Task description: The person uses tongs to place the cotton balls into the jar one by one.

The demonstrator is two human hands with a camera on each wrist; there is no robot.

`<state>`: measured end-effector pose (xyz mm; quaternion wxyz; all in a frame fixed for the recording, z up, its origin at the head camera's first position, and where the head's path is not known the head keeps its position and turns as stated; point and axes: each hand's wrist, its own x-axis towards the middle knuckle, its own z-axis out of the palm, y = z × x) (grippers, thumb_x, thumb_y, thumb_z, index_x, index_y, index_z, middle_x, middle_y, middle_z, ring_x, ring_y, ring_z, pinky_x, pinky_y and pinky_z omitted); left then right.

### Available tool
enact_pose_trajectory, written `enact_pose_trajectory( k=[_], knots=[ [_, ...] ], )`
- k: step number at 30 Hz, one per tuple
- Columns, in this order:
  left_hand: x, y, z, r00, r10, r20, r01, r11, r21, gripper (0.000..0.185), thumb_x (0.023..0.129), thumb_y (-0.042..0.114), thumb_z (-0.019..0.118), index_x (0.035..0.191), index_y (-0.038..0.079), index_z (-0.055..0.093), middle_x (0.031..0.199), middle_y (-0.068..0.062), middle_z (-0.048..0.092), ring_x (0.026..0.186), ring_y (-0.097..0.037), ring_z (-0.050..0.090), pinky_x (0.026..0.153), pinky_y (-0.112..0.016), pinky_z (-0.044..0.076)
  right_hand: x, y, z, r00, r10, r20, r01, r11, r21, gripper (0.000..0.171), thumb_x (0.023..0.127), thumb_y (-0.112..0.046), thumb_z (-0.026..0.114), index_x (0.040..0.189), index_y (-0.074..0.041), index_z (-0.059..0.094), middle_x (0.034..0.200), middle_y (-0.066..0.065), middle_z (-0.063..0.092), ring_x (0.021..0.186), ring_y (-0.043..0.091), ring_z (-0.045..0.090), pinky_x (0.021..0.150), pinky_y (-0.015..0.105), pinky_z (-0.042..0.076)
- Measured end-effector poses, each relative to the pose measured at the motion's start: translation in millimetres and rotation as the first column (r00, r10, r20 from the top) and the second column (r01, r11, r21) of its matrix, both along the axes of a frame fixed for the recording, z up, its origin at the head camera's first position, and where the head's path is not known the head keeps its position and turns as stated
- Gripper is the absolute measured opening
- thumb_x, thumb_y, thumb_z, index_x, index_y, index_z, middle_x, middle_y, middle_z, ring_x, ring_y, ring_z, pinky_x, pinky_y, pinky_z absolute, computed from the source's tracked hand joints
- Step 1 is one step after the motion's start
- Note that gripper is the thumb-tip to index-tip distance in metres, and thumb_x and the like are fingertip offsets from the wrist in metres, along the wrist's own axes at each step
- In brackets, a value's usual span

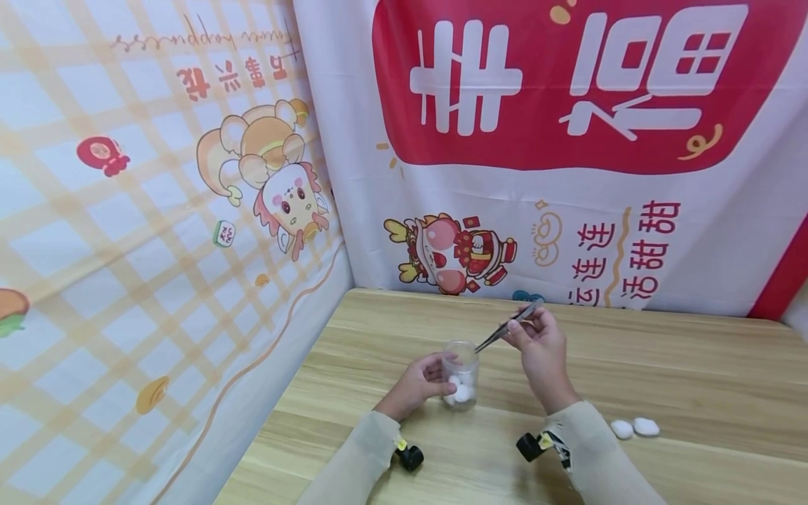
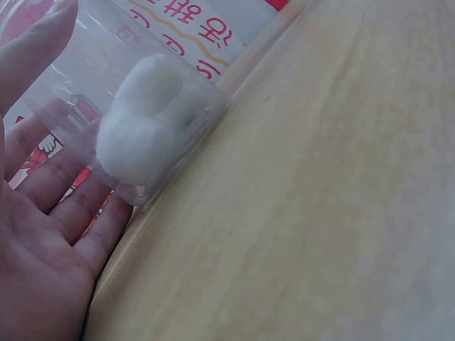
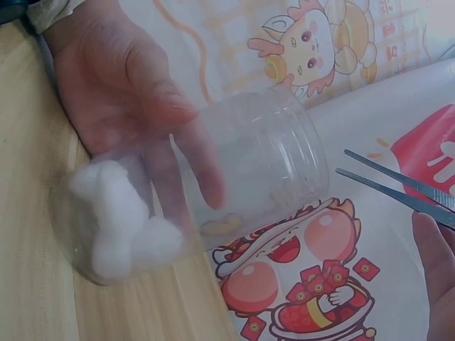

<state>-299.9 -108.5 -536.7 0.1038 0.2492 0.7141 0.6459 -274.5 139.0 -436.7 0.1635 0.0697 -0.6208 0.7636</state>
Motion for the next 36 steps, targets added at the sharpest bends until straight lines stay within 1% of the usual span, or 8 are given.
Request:
enact_pose_trajectory(
  k=[2, 6, 11, 21, 29, 36],
  knots=[
    [0.1, 0.1, 0.1, 1.000, 0.000, 0.003, 0.000, 1.000, 0.002, 0.056, 0.084, 0.015, 0.077, 0.136, 0.019, 0.055, 0.131, 0.000, 0.060, 0.120, -0.021, 0.055, 0.100, -0.034, 0.046, 0.6, 1.2, 0.4, 1.000, -0.008, -0.002, 0.008, 1.000, -0.004, 0.026, 0.095, -0.005, 0.061, 0.119, -0.003, 0.051, 0.110, 0.016, 0.058, 0.100, 0.026, 0.065, 0.081, 0.034, 0.056],
    [-0.5, 0.0, -0.1, 1.000, -0.002, 0.006, 0.002, 1.000, 0.002, 0.056, 0.084, 0.017, 0.078, 0.135, 0.020, 0.056, 0.130, 0.000, 0.060, 0.120, -0.020, 0.055, 0.099, -0.034, 0.046, 1.3, 4.3, 1.0, 1.000, -0.016, -0.021, 0.016, 1.000, -0.006, 0.025, 0.095, -0.006, 0.061, 0.118, -0.002, 0.051, 0.109, 0.016, 0.059, 0.096, 0.021, 0.067, 0.081, 0.034, 0.056],
    [-1.1, 0.2, -0.3, 1.000, -0.003, 0.010, 0.003, 1.000, 0.007, 0.056, 0.084, 0.018, 0.078, 0.135, 0.019, 0.055, 0.130, -0.001, 0.060, 0.120, -0.021, 0.055, 0.099, -0.034, 0.046, 4.6, 8.5, 3.7, 0.999, -0.011, -0.036, 0.011, 1.000, 0.003, 0.026, 0.096, -0.008, 0.061, 0.119, -0.002, 0.050, 0.110, 0.016, 0.057, 0.098, 0.023, 0.066, 0.082, 0.033, 0.056],
    [-0.6, 0.6, -0.9, 1.000, 0.001, 0.009, -0.001, 1.000, 0.005, 0.055, 0.085, 0.012, 0.076, 0.136, 0.019, 0.055, 0.131, -0.001, 0.059, 0.120, -0.022, 0.055, 0.099, -0.034, 0.046, 8.7, 18.0, 4.0, 1.000, -0.019, -0.015, 0.019, 1.000, 0.016, 0.027, 0.096, -0.009, 0.062, 0.119, -0.003, 0.051, 0.111, 0.015, 0.057, 0.102, 0.027, 0.064, 0.082, 0.032, 0.055],
    [-0.3, -0.3, -3.2, 1.000, 0.004, 0.025, -0.004, 1.000, -0.001, 0.056, 0.085, 0.016, 0.078, 0.136, 0.021, 0.055, 0.132, 0.000, 0.058, 0.120, -0.020, 0.055, 0.099, -0.033, 0.046, 9.2, 28.1, 1.0, 1.000, -0.011, -0.024, 0.012, 0.999, 0.043, 0.028, 0.095, -0.010, 0.063, 0.120, -0.004, 0.051, 0.112, 0.016, 0.057, 0.102, 0.025, 0.065, 0.082, 0.033, 0.055],
    [-0.5, 0.6, -2.5, 1.000, 0.000, 0.026, 0.000, 1.000, 0.014, 0.055, 0.085, 0.015, 0.077, 0.136, 0.020, 0.055, 0.131, -0.001, 0.059, 0.119, -0.022, 0.056, 0.098, -0.034, 0.047, 11.3, 36.8, 1.2, 1.000, -0.017, -0.026, 0.019, 0.997, 0.079, 0.028, 0.096, -0.011, 0.062, 0.121, -0.005, 0.051, 0.112, 0.015, 0.057, 0.102, 0.025, 0.066, 0.082, 0.032, 0.055]
  ],
)
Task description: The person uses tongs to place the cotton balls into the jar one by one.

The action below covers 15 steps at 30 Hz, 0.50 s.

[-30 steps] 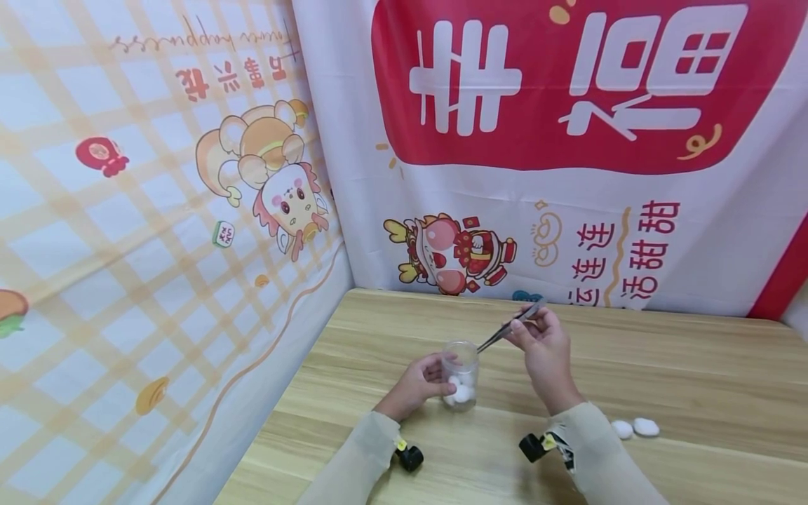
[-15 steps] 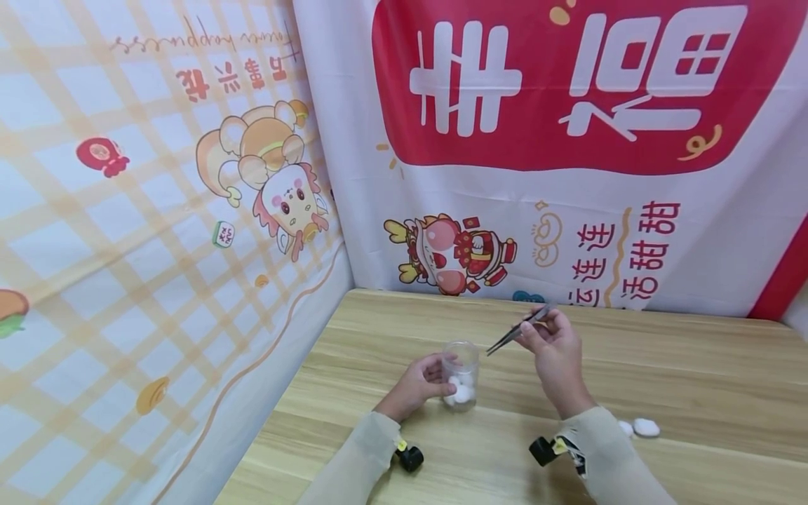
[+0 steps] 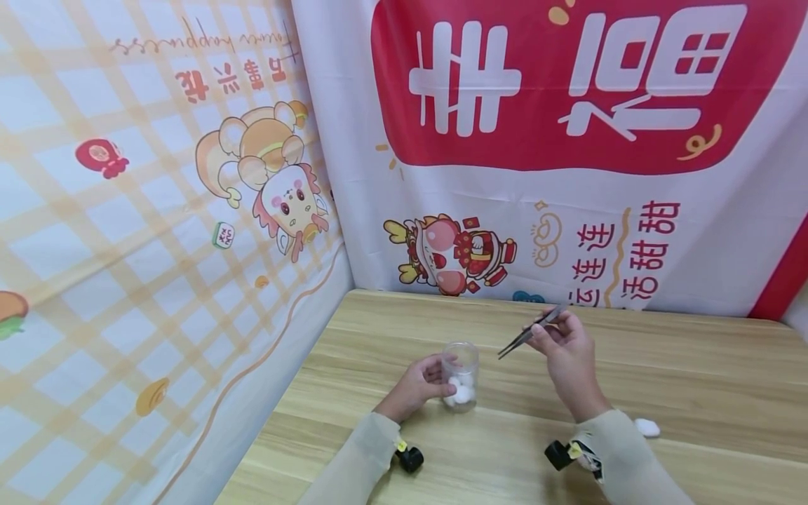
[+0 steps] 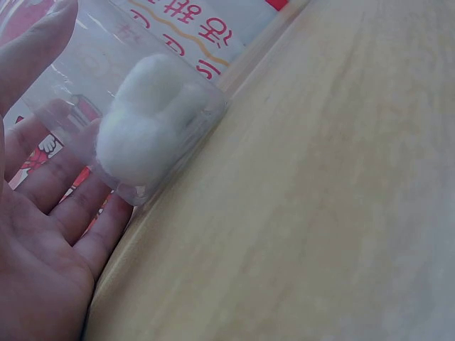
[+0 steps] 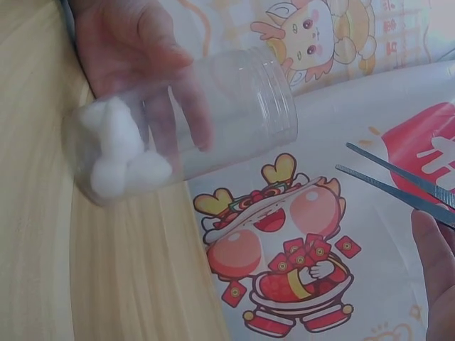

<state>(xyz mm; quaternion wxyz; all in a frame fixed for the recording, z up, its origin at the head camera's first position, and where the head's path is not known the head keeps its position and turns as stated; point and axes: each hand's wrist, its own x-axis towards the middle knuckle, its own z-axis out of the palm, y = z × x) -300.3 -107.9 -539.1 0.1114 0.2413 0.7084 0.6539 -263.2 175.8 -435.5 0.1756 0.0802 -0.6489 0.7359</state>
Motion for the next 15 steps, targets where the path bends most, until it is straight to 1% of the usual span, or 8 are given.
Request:
enact_pose_trajectory(
  k=[7, 10, 14, 15],
  knots=[
    [1.3, -0.3, 0.9, 1.000, 0.006, 0.004, -0.006, 1.000, -0.003, 0.056, 0.085, 0.016, 0.077, 0.136, 0.021, 0.055, 0.132, 0.000, 0.058, 0.120, -0.021, 0.055, 0.099, -0.034, 0.046, 3.2, 7.9, -0.6, 1.000, 0.006, 0.001, -0.006, 0.999, -0.036, 0.025, 0.096, -0.004, 0.060, 0.119, -0.003, 0.051, 0.110, 0.015, 0.057, 0.098, 0.021, 0.067, 0.081, 0.033, 0.055],
    [1.7, -0.3, 1.4, 1.000, 0.009, 0.004, -0.009, 1.000, -0.009, 0.056, 0.085, 0.015, 0.077, 0.136, 0.021, 0.055, 0.132, 0.000, 0.058, 0.120, -0.021, 0.055, 0.099, -0.034, 0.046, 5.0, 11.1, -1.1, 1.000, -0.009, 0.013, 0.009, 1.000, -0.006, 0.025, 0.096, -0.005, 0.059, 0.119, -0.004, 0.050, 0.111, 0.015, 0.057, 0.098, 0.018, 0.067, 0.081, 0.032, 0.055],
    [1.7, 0.3, 1.5, 1.000, 0.007, 0.007, -0.007, 1.000, -0.007, 0.056, 0.085, 0.014, 0.077, 0.137, 0.021, 0.055, 0.132, -0.001, 0.059, 0.120, -0.021, 0.055, 0.099, -0.034, 0.046, 7.4, 15.4, -1.4, 0.999, -0.027, 0.026, 0.026, 0.999, 0.036, 0.025, 0.097, -0.009, 0.060, 0.119, -0.006, 0.050, 0.112, 0.015, 0.056, 0.100, 0.020, 0.067, 0.080, 0.031, 0.055],
    [1.6, 0.3, 1.6, 1.000, 0.007, 0.007, -0.007, 1.000, -0.006, 0.056, 0.085, 0.014, 0.077, 0.137, 0.021, 0.055, 0.132, -0.001, 0.059, 0.120, -0.021, 0.055, 0.099, -0.034, 0.046, 7.9, 16.4, -1.5, 0.999, -0.025, 0.028, 0.024, 0.999, 0.033, 0.025, 0.097, -0.010, 0.061, 0.119, -0.006, 0.051, 0.112, 0.015, 0.056, 0.101, 0.021, 0.067, 0.080, 0.031, 0.055]
  ],
)
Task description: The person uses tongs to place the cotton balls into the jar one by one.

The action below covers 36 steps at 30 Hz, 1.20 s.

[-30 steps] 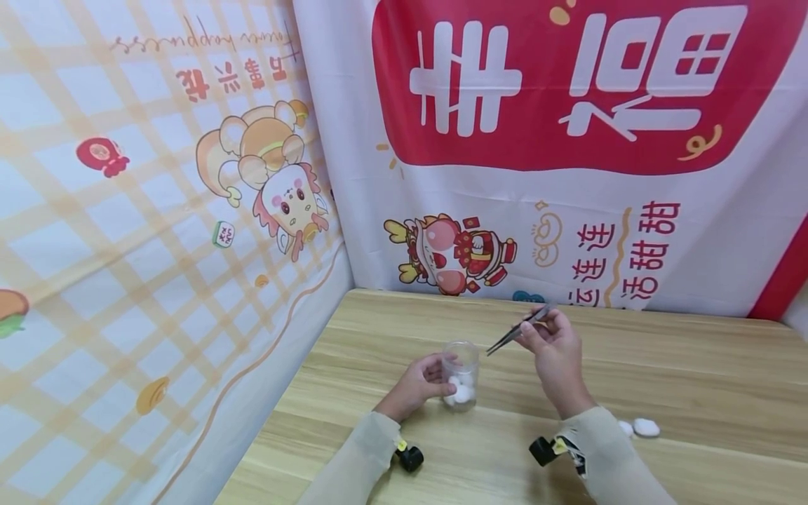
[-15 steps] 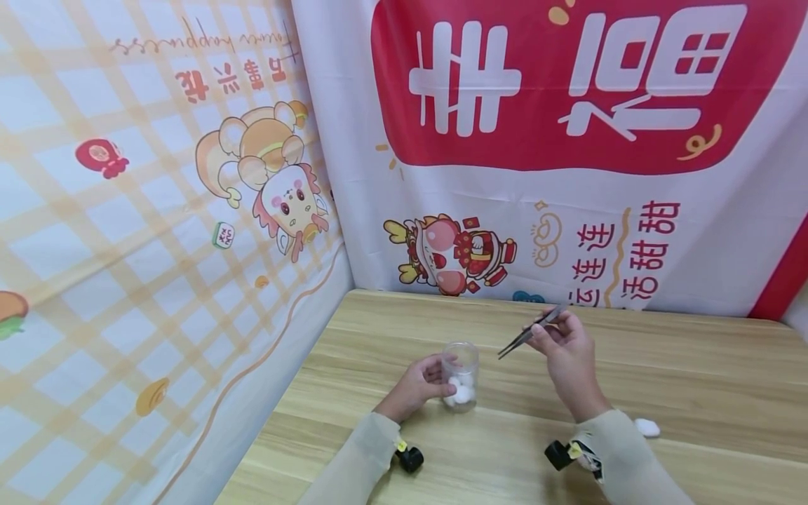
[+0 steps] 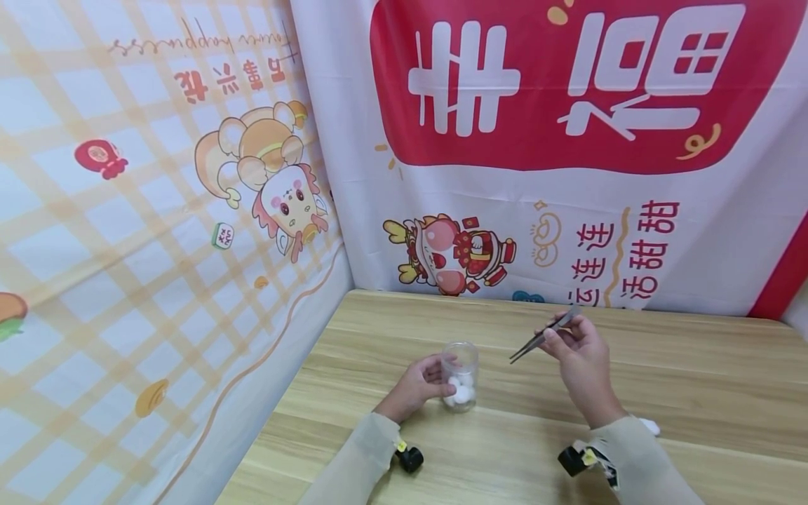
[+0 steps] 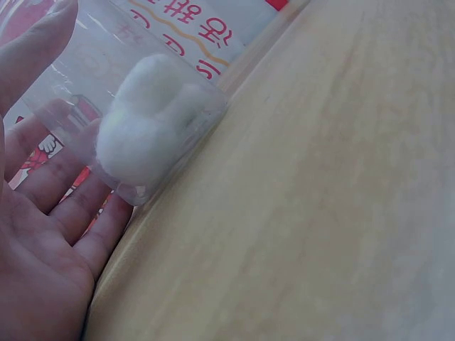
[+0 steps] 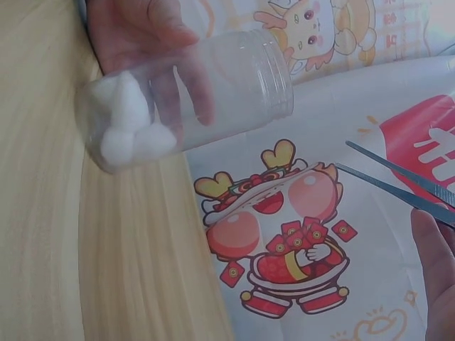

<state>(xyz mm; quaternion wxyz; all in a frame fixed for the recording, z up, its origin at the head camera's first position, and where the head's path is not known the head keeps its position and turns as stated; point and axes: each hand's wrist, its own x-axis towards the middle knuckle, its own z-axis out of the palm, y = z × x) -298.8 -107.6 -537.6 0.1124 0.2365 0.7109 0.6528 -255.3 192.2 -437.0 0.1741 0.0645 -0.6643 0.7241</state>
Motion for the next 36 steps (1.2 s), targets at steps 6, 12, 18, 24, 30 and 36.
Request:
enact_pose_trajectory(
  k=[6, 12, 18, 24, 30, 36],
  knots=[
    [-1.4, 0.2, -1.5, 1.000, -0.006, -0.001, 0.006, 1.000, 0.013, 0.057, 0.085, 0.015, 0.078, 0.137, 0.020, 0.055, 0.132, -0.002, 0.059, 0.120, -0.022, 0.055, 0.099, -0.034, 0.046, 2.3, 5.1, -1.3, 1.000, 0.021, -0.009, -0.021, 1.000, -0.015, 0.027, 0.096, -0.009, 0.062, 0.120, -0.004, 0.050, 0.114, 0.013, 0.057, 0.100, 0.021, 0.066, 0.081, 0.031, 0.054],
    [-1.3, -0.9, -2.8, 1.000, -0.011, 0.003, 0.011, 1.000, 0.024, 0.058, 0.083, 0.019, 0.079, 0.136, 0.020, 0.056, 0.132, -0.002, 0.059, 0.120, -0.022, 0.055, 0.099, -0.034, 0.046, 2.3, 10.2, -3.6, 0.999, 0.031, -0.036, -0.032, 0.999, -0.022, 0.027, 0.095, -0.007, 0.062, 0.119, -0.001, 0.050, 0.111, 0.013, 0.059, 0.098, 0.019, 0.067, 0.081, 0.031, 0.055],
    [-0.6, -0.7, -0.7, 1.000, -0.003, -0.001, 0.003, 1.000, 0.012, 0.056, 0.085, 0.015, 0.077, 0.136, 0.020, 0.055, 0.131, -0.001, 0.059, 0.120, -0.021, 0.055, 0.099, -0.033, 0.046, 3.6, 16.7, -3.7, 0.999, 0.028, -0.045, -0.027, 1.000, 0.007, 0.026, 0.096, -0.008, 0.062, 0.119, -0.002, 0.051, 0.111, 0.013, 0.059, 0.098, 0.018, 0.067, 0.080, 0.030, 0.055],
    [-0.3, -0.6, 1.1, 1.000, 0.003, 0.005, -0.003, 1.000, 0.003, 0.056, 0.085, 0.013, 0.077, 0.136, 0.020, 0.055, 0.131, 0.000, 0.059, 0.121, -0.020, 0.055, 0.100, -0.033, 0.046, 4.3, 22.6, -4.9, 0.999, 0.017, -0.035, -0.015, 0.999, 0.034, 0.027, 0.096, -0.009, 0.062, 0.119, -0.001, 0.051, 0.111, 0.014, 0.059, 0.099, 0.021, 0.067, 0.079, 0.030, 0.055],
    [-0.5, -0.7, 0.3, 1.000, 0.007, 0.008, -0.007, 1.000, 0.000, 0.058, 0.084, 0.015, 0.078, 0.137, 0.018, 0.055, 0.131, 0.000, 0.060, 0.121, -0.020, 0.055, 0.100, -0.034, 0.045, 4.8, 25.1, -5.7, 0.999, -0.019, -0.027, 0.021, 0.998, 0.058, 0.025, 0.096, -0.009, 0.061, 0.118, -0.002, 0.050, 0.108, 0.012, 0.060, 0.098, 0.021, 0.067, 0.079, 0.030, 0.055],
    [-0.9, -1.2, 0.4, 1.000, 0.004, -0.001, -0.004, 1.000, -0.003, 0.057, 0.084, 0.014, 0.078, 0.136, 0.020, 0.055, 0.130, 0.000, 0.060, 0.120, -0.020, 0.055, 0.099, -0.033, 0.046, 6.7, 31.2, -6.7, 1.000, 0.017, -0.026, -0.016, 0.999, 0.046, 0.027, 0.096, -0.008, 0.061, 0.120, -0.003, 0.050, 0.112, 0.014, 0.058, 0.100, 0.019, 0.066, 0.080, 0.030, 0.054]
  ],
)
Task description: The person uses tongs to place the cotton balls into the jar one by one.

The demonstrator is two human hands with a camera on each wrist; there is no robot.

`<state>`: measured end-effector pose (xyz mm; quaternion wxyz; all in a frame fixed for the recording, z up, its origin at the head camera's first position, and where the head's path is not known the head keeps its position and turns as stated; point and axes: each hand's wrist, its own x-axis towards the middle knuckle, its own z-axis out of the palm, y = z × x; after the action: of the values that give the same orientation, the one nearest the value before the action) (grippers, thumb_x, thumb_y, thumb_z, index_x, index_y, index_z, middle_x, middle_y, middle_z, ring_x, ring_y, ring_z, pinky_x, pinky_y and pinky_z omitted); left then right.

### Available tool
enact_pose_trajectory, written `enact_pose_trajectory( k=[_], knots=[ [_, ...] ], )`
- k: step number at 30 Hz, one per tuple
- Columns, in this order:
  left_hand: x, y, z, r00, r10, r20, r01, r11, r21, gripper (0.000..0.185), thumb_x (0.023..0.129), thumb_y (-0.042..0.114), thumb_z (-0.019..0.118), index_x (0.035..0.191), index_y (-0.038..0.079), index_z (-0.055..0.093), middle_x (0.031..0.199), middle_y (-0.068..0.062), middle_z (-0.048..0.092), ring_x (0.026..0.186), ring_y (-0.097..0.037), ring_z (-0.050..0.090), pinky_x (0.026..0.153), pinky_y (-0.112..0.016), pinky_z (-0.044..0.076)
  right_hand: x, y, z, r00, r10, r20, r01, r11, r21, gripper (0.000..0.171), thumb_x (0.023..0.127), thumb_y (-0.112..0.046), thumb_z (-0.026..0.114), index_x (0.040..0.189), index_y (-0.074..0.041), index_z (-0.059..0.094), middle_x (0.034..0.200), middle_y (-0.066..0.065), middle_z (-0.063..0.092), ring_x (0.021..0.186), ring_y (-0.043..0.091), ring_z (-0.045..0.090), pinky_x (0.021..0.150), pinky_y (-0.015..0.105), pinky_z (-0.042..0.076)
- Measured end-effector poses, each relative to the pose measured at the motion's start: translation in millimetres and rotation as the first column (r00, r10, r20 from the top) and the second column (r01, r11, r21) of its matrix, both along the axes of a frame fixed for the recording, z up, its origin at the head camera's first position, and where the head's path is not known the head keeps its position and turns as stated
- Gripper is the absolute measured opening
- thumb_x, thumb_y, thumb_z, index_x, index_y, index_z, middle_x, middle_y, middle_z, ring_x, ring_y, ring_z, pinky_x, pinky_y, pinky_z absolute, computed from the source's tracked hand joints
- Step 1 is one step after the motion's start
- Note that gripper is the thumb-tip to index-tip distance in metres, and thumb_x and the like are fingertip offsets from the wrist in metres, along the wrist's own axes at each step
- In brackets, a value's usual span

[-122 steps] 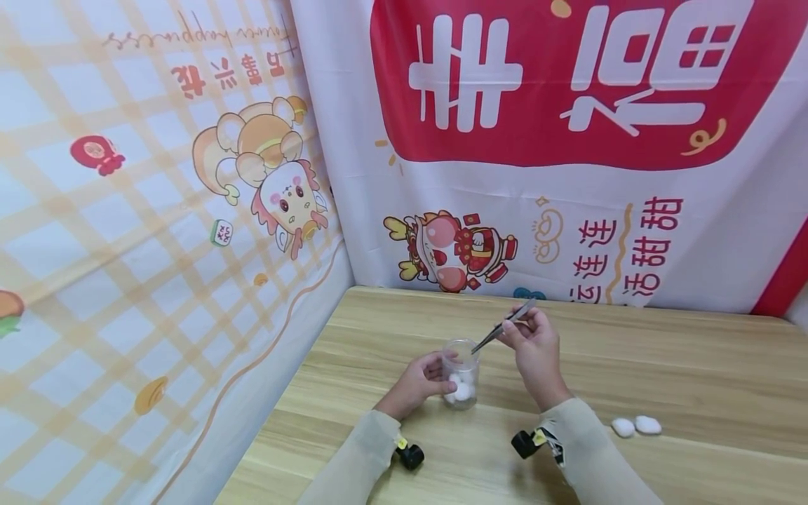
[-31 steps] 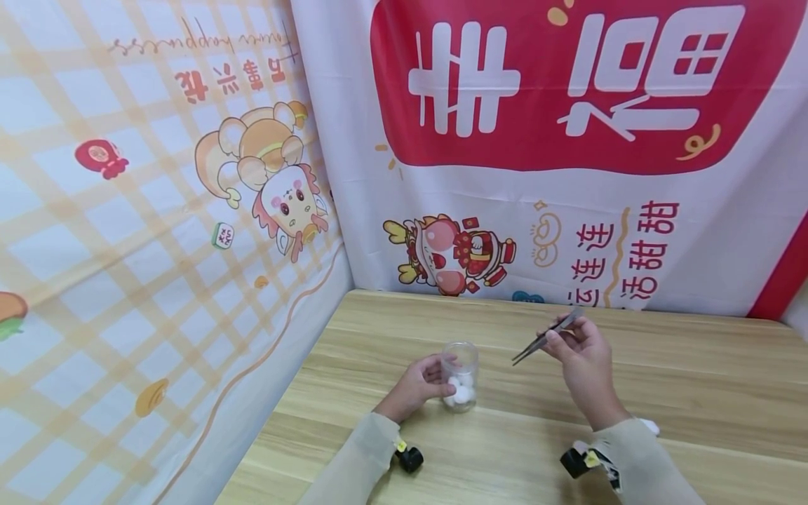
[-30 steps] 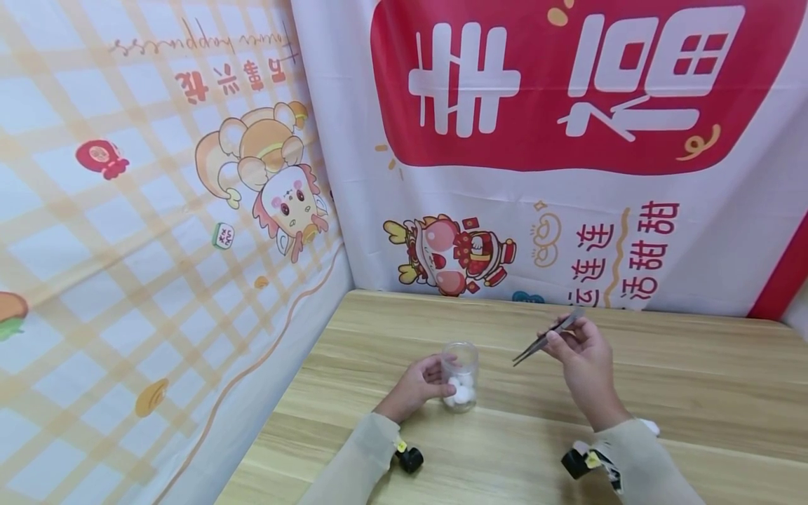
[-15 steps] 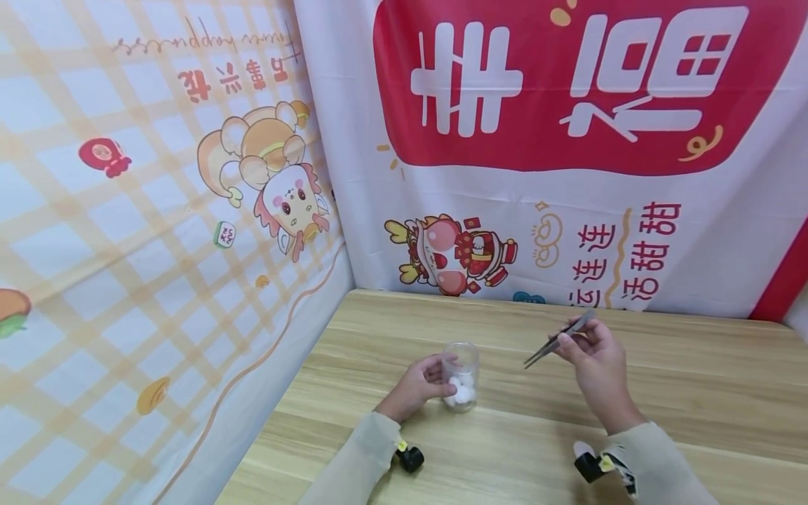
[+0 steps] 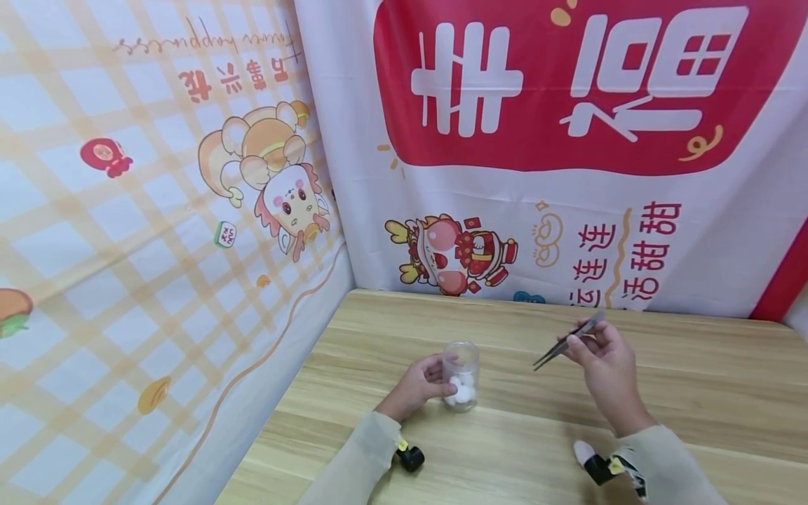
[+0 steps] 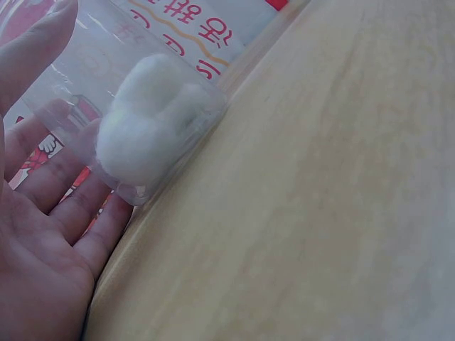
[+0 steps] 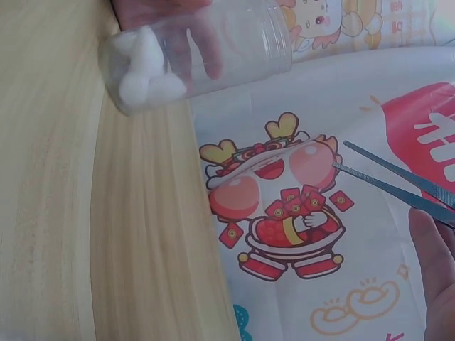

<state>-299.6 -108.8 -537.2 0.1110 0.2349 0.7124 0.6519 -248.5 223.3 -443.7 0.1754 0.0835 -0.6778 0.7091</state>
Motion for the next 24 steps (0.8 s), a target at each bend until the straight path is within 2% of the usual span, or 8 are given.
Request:
enact_pose_trajectory(
  k=[12, 19, 24],
  knots=[
    [0.9, 0.1, -0.2, 1.000, 0.004, -0.002, -0.004, 1.000, -0.007, 0.057, 0.084, 0.017, 0.078, 0.136, 0.021, 0.055, 0.130, 0.000, 0.060, 0.119, -0.020, 0.056, 0.099, -0.034, 0.046, 3.5, 11.8, -0.2, 0.999, -0.035, 0.029, 0.033, 0.996, 0.084, 0.029, 0.097, -0.010, 0.060, 0.124, -0.006, 0.050, 0.117, 0.012, 0.056, 0.101, 0.009, 0.065, 0.080, 0.028, 0.054],
    [0.1, -0.2, -1.1, 1.000, 0.002, -0.002, -0.002, 1.000, -0.004, 0.057, 0.083, 0.017, 0.079, 0.136, 0.022, 0.056, 0.131, -0.001, 0.059, 0.119, -0.020, 0.056, 0.098, -0.034, 0.047, 4.5, 18.0, -2.5, 0.999, -0.037, 0.034, 0.034, 0.996, 0.082, 0.029, 0.096, -0.010, 0.061, 0.123, -0.005, 0.050, 0.115, 0.011, 0.057, 0.101, 0.008, 0.065, 0.080, 0.027, 0.054],
    [-0.3, -0.3, -1.9, 1.000, 0.004, -0.010, -0.004, 1.000, -0.006, 0.057, 0.083, 0.018, 0.079, 0.136, 0.021, 0.056, 0.131, -0.001, 0.059, 0.119, -0.020, 0.056, 0.098, -0.034, 0.047, 5.2, 21.4, -6.0, 1.000, -0.010, 0.003, 0.010, 0.999, 0.051, 0.027, 0.096, -0.005, 0.061, 0.121, -0.005, 0.052, 0.111, 0.009, 0.058, 0.098, 0.008, 0.066, 0.080, 0.027, 0.054]
  ],
)
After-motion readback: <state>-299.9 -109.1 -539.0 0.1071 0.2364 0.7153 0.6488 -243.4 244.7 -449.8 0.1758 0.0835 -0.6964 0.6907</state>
